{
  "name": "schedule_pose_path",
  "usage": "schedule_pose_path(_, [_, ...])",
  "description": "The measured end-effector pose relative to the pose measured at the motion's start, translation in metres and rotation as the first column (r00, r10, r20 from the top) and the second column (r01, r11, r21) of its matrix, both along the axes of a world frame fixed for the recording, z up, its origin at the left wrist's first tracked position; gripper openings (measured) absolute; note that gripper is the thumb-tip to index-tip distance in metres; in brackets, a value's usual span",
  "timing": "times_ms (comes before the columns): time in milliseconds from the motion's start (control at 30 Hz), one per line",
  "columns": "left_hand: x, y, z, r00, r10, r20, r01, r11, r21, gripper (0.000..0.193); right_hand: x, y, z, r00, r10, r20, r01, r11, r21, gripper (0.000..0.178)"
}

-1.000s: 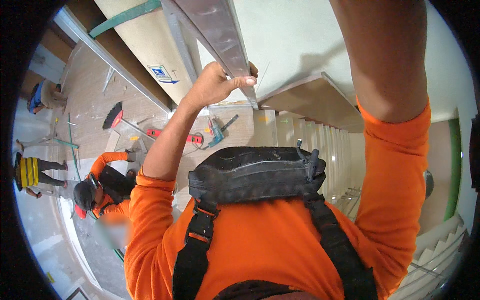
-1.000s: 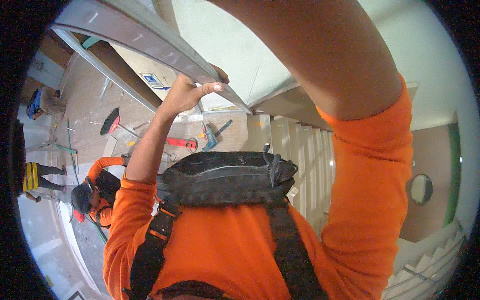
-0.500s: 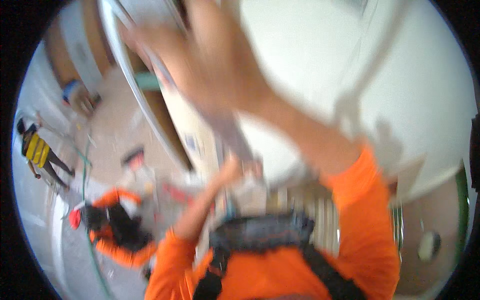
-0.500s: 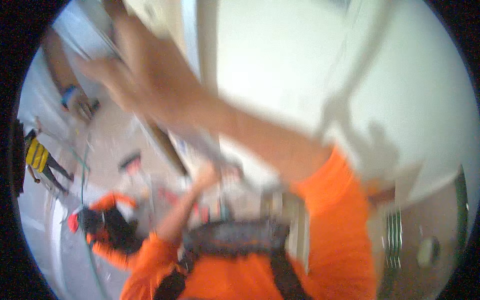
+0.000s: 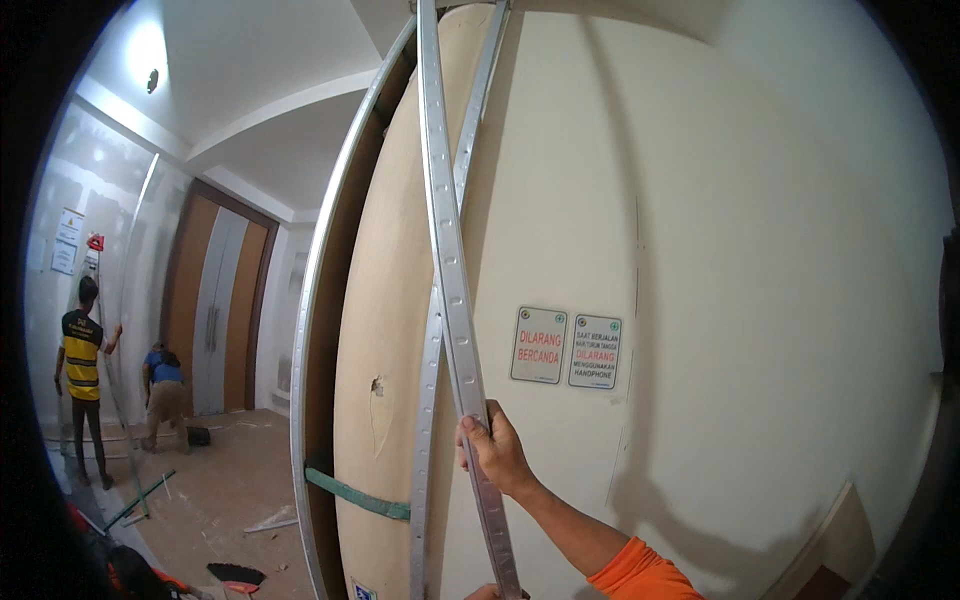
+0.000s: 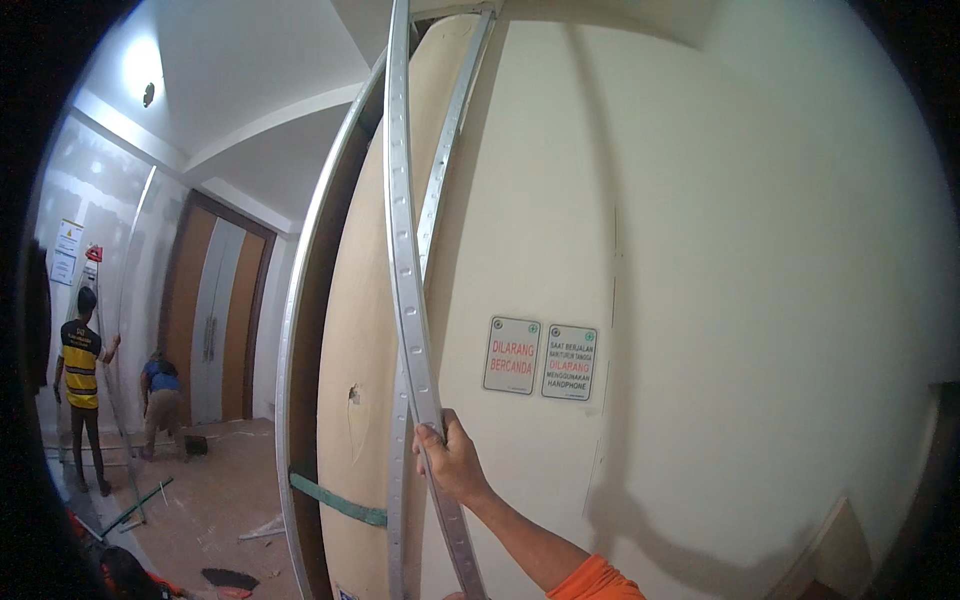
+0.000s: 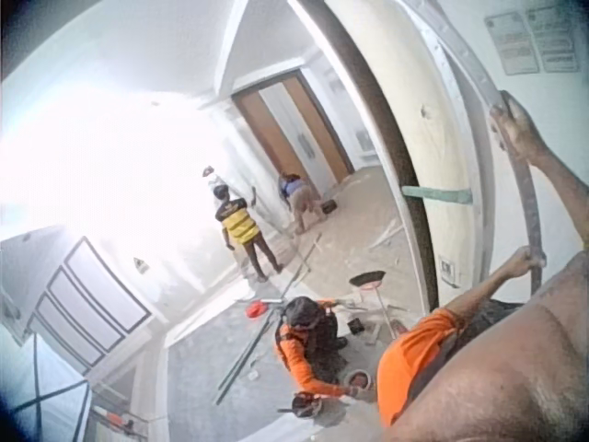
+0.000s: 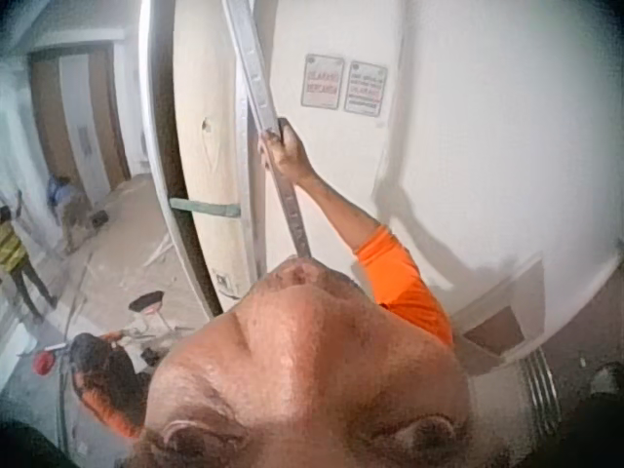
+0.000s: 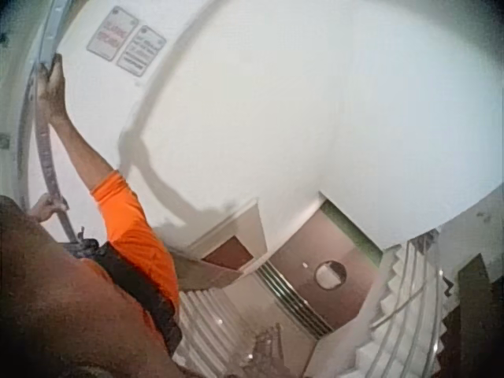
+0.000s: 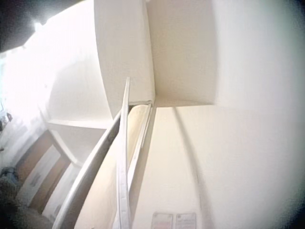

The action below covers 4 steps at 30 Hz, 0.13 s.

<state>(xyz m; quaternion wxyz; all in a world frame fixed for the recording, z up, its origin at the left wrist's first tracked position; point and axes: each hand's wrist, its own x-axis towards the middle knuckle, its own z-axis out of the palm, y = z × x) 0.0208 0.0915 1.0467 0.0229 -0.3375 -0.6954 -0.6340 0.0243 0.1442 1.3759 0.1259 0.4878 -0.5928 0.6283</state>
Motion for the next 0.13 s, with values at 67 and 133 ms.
schedule_pose_path(67, [0.028,-0.006,0.001,0.999,-0.044,0.022,0.044,0.999,0.005,0.017,0.017,-0.003,0.0,0.999,-0.034,0.028,0.034,0.999,-0.012,0.037])
schedule_pose_path(133, [0.013,0.003,0.001,0.996,-0.072,-0.059,0.066,0.993,-0.095,0.018,0.02,0.005,0.003,0.997,-0.061,0.044,0.061,0.998,-0.002,0.036])
